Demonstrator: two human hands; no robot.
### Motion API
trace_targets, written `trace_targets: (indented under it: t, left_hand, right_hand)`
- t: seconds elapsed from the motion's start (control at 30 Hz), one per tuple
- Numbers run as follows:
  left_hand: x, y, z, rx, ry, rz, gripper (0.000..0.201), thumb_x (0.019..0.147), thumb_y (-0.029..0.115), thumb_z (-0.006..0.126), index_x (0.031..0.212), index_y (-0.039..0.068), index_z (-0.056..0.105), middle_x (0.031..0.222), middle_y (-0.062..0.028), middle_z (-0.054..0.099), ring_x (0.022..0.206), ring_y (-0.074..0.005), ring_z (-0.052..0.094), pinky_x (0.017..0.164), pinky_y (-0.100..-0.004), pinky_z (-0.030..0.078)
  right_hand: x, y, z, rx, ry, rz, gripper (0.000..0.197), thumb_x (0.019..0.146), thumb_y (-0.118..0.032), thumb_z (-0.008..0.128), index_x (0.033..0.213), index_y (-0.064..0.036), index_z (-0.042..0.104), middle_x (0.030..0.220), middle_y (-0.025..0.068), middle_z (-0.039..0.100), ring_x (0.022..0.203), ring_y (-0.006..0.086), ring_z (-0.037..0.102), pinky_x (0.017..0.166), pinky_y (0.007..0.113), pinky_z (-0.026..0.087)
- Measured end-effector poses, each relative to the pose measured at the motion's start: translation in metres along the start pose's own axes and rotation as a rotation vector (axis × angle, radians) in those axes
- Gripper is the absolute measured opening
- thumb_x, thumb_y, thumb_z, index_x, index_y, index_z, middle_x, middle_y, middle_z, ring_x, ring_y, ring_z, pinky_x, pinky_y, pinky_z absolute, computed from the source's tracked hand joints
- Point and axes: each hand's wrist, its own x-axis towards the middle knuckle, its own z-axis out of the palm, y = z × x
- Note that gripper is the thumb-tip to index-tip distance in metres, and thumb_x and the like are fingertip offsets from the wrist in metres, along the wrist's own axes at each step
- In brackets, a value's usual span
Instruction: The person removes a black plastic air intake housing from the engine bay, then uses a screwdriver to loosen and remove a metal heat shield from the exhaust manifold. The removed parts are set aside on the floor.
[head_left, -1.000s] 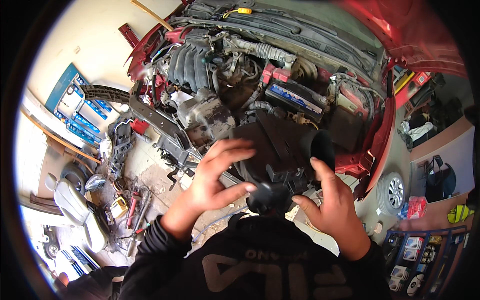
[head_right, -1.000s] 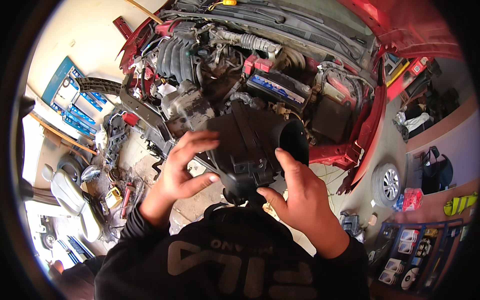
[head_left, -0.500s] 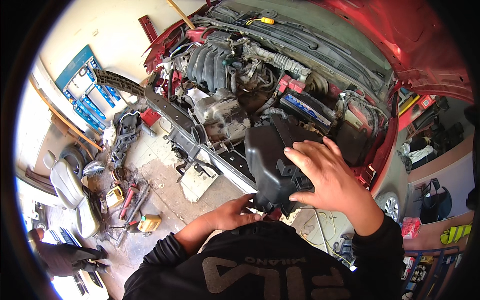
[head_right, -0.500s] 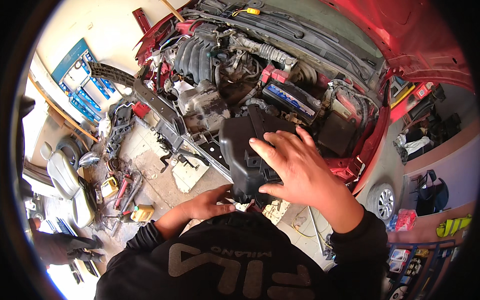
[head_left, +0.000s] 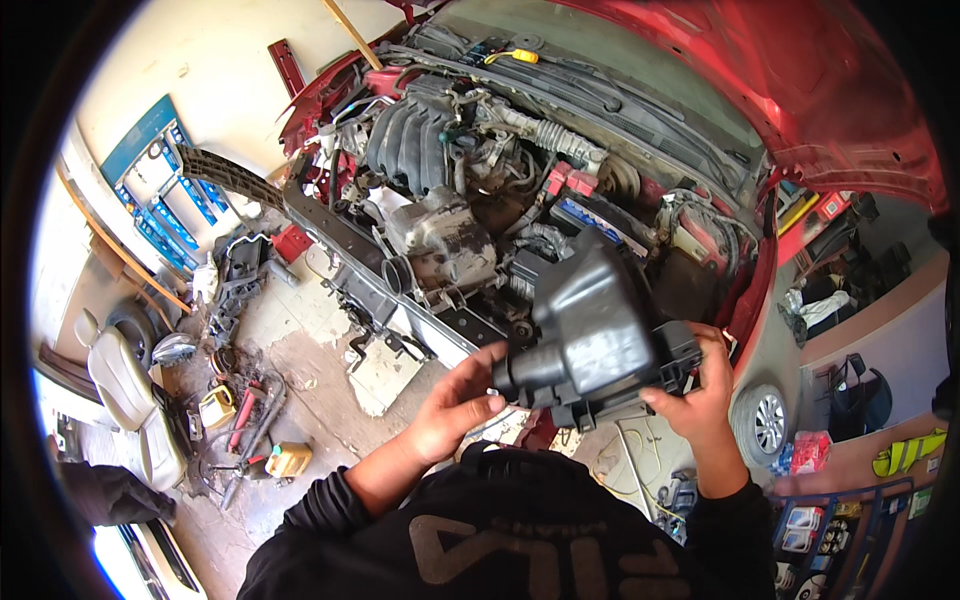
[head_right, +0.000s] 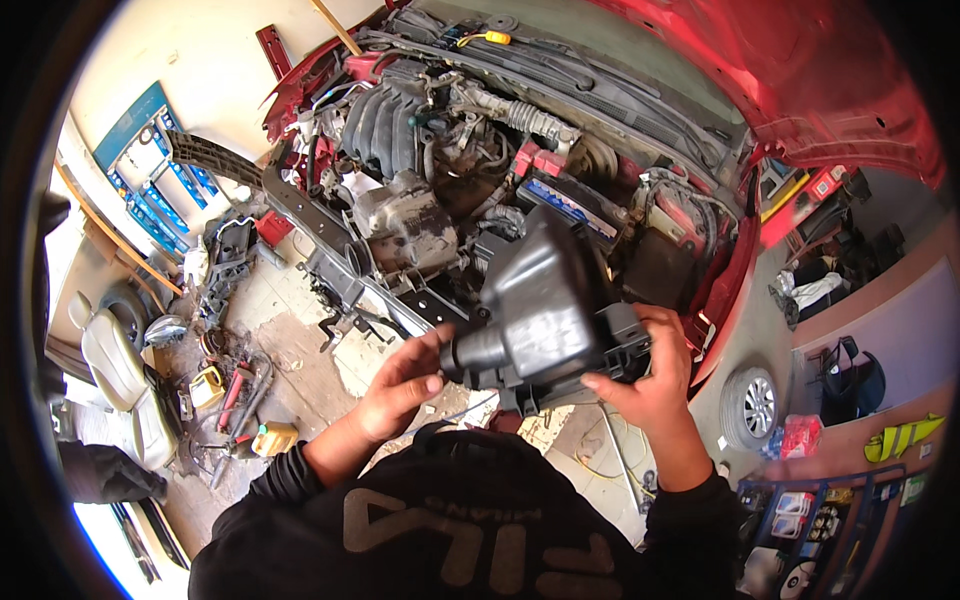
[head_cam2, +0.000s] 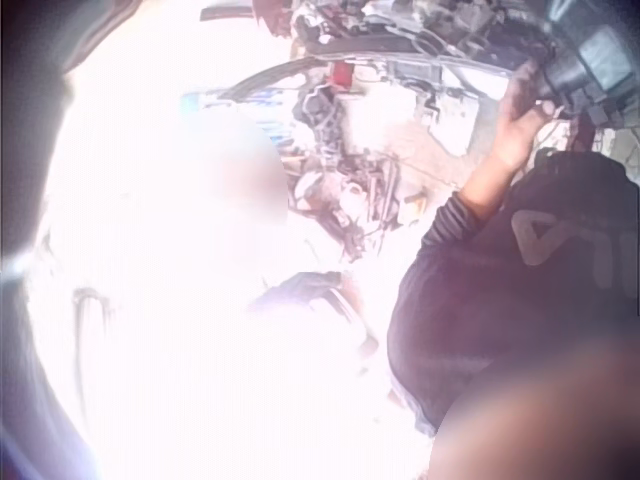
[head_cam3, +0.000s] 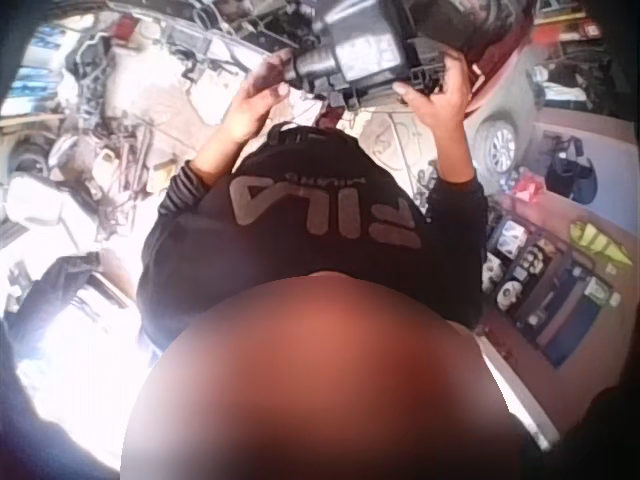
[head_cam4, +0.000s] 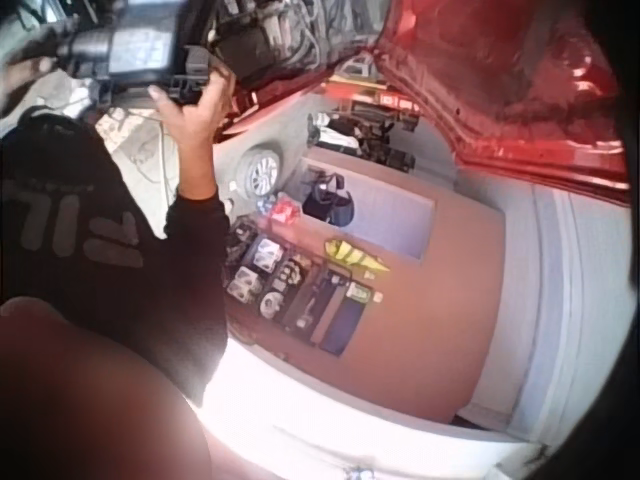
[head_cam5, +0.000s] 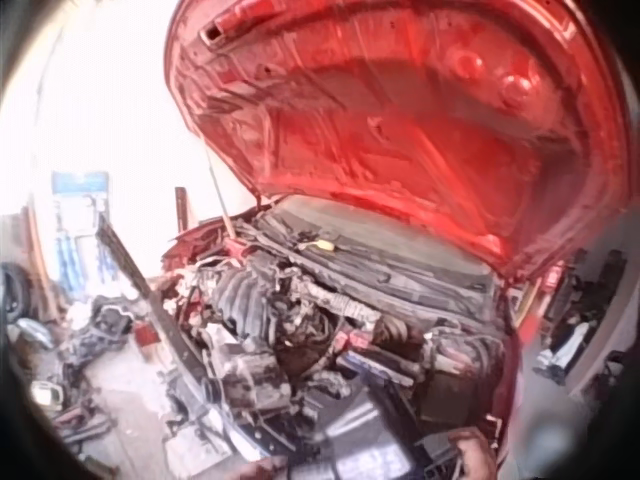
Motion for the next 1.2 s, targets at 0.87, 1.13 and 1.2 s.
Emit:
trace_targets:
  t: [0.87, 1.13, 1.2]
  left_hand:
    - [0.109, 0.047, 0.029, 0.141, -0.017, 0.195, 0.102, 0.112, 0.067, 0.064, 0.186, 0.010, 0.024, 0.173, -0.0139, 0.058, 0.154, -0.0265, 0.055, 0.127, -0.0510, 0.035]
    - [0.109, 0.046, 0.035, 0.122, 0.028, 0.200, 0.099, 0.112, 0.072, 0.060, 0.186, 0.014, 0.028, 0.158, 0.0004, 0.067, 0.147, -0.0196, 0.058, 0.123, -0.0497, 0.041]
    - [0.110, 0.047, 0.035, 0.107, 0.026, 0.209, 0.098, 0.113, 0.072, 0.059, 0.186, 0.014, 0.029, 0.161, -0.0008, 0.066, 0.148, -0.0197, 0.058, 0.122, -0.0483, 0.042]
  right_hand:
    - [-0.022, -0.008, 0.007, 0.478, 0.355, 0.730, 0.038, 0.122, -0.037, 0.065, 0.121, 0.0003, 0.068, 0.098, -0.0015, 0.062, 0.085, 0.0080, 0.054, 0.083, 0.029, 0.052]
    - [-0.024, 0.006, -0.020, 0.767, 0.220, 0.801, 0.032, 0.121, -0.027, 0.063, 0.099, -0.0043, 0.065, 0.089, -0.0060, 0.049, 0.082, 0.0065, 0.053, 0.090, 0.038, 0.066]
    - [-0.023, 0.006, -0.023, 0.801, 0.222, 0.806, 0.032, 0.121, -0.027, 0.064, 0.098, -0.0042, 0.064, 0.089, -0.0058, 0.050, 0.083, 0.0065, 0.054, 0.090, 0.038, 0.066]
